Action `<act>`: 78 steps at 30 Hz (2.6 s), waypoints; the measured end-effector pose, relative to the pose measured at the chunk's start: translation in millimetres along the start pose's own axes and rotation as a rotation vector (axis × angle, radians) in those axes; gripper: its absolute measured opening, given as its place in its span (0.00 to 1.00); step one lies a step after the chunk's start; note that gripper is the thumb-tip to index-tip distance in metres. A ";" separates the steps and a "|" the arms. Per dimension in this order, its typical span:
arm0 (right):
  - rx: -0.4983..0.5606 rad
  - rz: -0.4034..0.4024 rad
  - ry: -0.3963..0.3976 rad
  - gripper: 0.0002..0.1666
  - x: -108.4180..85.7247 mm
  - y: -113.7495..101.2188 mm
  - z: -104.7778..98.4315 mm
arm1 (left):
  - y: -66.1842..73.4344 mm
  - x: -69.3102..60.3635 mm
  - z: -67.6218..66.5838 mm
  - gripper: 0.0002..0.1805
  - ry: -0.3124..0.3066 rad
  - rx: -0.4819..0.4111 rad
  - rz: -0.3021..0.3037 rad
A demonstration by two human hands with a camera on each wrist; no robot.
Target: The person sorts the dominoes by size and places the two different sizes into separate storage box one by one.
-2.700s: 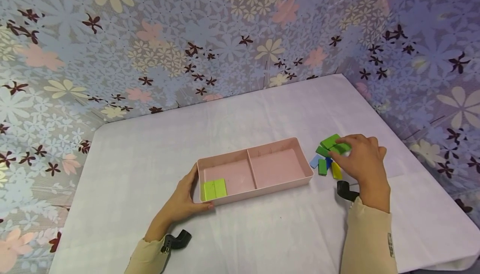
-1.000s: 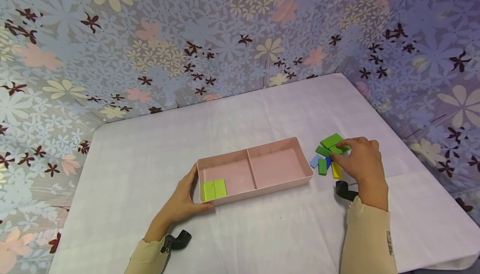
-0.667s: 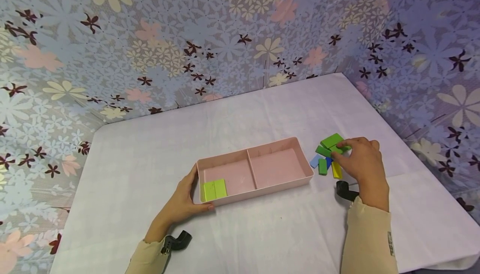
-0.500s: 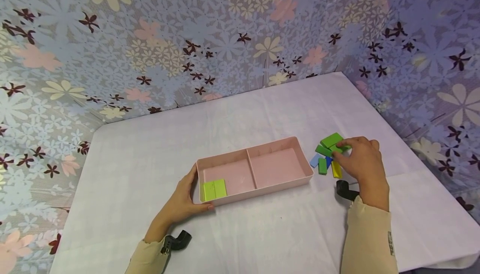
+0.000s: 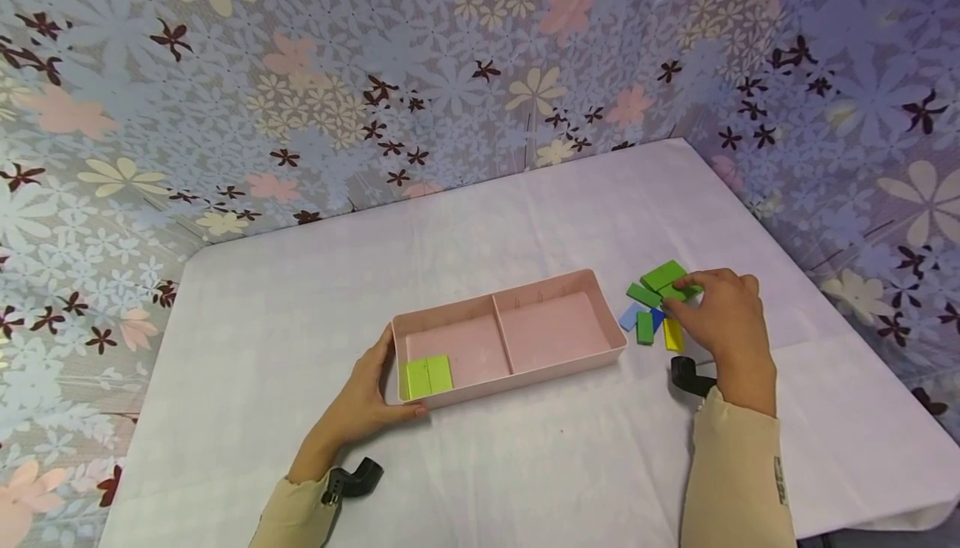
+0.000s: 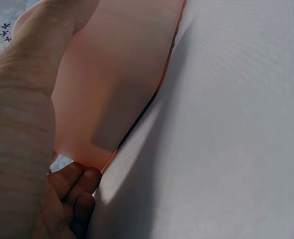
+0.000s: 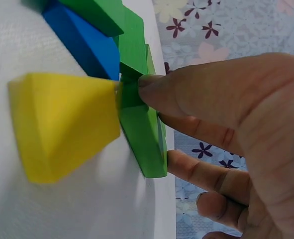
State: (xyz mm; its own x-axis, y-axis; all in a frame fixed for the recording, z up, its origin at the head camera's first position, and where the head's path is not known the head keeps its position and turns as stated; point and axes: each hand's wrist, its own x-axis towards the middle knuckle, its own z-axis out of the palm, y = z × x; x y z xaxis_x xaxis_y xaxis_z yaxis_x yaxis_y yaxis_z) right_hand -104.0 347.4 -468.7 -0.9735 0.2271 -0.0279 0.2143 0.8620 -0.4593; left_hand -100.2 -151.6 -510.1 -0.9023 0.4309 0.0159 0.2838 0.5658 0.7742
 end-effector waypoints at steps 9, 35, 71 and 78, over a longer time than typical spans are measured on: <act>-0.012 -0.008 0.027 0.26 2.1 2.2 0.7 | -1.0 2.8 -0.3 0.74 0.008 -0.003 0.019; 0.022 -0.109 0.214 0.17 -2.4 0.1 -6.3 | 0.8 4.3 -0.4 0.74 -0.001 0.014 0.003; 0.258 -0.535 0.209 0.15 -14.6 -96.6 -4.6 | 1.0 -0.2 -1.2 0.74 -0.023 0.044 -0.025; 0.308 -0.599 0.146 0.17 -13.1 -106.4 6.2 | 0.2 -0.9 -0.5 0.75 -0.020 0.028 -0.053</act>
State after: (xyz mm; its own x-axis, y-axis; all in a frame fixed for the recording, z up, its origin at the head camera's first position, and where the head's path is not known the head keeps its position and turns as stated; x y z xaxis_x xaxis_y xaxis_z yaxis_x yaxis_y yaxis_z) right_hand -114.5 250.0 -425.0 -0.8915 -0.1705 0.4198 -0.4109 0.6947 -0.5904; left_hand -99.5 -152.2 -509.7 -0.9096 0.4138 -0.0373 0.2454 0.6077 0.7553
